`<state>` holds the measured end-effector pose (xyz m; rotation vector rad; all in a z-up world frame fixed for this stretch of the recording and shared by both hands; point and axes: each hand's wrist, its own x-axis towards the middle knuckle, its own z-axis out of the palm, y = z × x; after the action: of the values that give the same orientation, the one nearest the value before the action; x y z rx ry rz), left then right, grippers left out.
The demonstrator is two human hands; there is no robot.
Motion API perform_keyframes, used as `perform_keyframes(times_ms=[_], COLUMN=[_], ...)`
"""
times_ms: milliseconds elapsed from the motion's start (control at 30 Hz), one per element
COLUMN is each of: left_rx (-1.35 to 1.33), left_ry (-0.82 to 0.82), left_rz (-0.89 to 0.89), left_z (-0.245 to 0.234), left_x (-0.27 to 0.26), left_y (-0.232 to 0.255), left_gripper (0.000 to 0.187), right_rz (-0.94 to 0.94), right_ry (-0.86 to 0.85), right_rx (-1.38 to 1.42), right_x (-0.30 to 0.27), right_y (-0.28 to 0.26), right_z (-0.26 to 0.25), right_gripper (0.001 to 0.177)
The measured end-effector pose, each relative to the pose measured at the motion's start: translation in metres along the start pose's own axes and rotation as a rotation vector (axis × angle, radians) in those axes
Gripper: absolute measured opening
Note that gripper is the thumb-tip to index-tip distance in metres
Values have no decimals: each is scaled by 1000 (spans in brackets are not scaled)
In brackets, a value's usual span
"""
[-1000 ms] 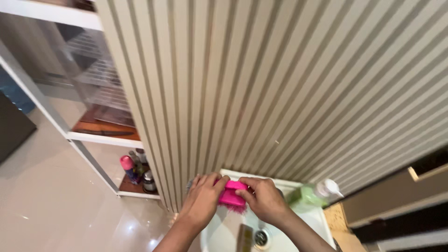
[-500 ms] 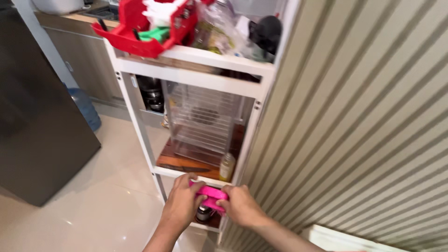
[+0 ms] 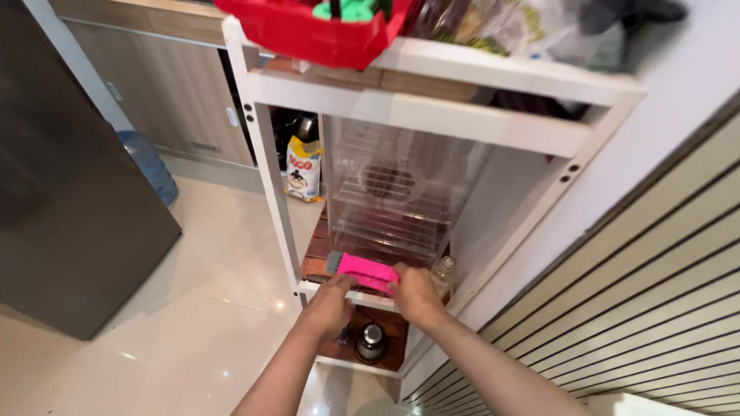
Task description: The person cleans a small white sink by applying liquid soap and scrubbing the faucet, basin, and the adjacent slatted wall using a pink brush, a red toothbrush, and a cleaning sponge.
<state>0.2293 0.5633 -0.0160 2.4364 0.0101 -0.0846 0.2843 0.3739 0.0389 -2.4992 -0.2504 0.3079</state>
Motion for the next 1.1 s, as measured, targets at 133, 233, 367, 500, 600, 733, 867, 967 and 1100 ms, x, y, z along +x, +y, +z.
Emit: perform_keyframes(times_ms=[133, 233, 367, 500, 600, 733, 867, 967, 1100], left_rx=[14, 16, 63, 52, 74, 236, 456, 447, 351], left_ry=[-59, -146, -227, -255, -273, -393, -692, -754, -814], left_rz=[-25, 1, 24, 24, -137, -93, -7, 181, 312], left_z=[14, 28, 40, 34, 20, -5, 8, 60, 132], left_x=[20, 33, 37, 34, 30, 22, 21, 15, -4], left_y=[-19, -39, -53, -45, -15, 38, 88, 137, 207], left_gripper=[61, 65, 71, 70, 64, 55, 41, 41, 41], right_rz=[-54, 73, 48, -152, -133, -339, -293, -173, -203], right_ry=[80, -28, 80, 228, 161, 233, 209, 59, 113], right_rx=[-10, 48, -64, -64, -90, -45, 220, 210, 151], right_x=[20, 32, 48, 53, 37, -21, -98, -137, -179], right_y=[6, 24, 54, 71, 58, 33, 25, 46, 97], right_z=[11, 26, 45, 59, 54, 20, -41, -90, -131], right_gripper=[25, 13, 21, 59, 69, 60, 54, 46, 35])
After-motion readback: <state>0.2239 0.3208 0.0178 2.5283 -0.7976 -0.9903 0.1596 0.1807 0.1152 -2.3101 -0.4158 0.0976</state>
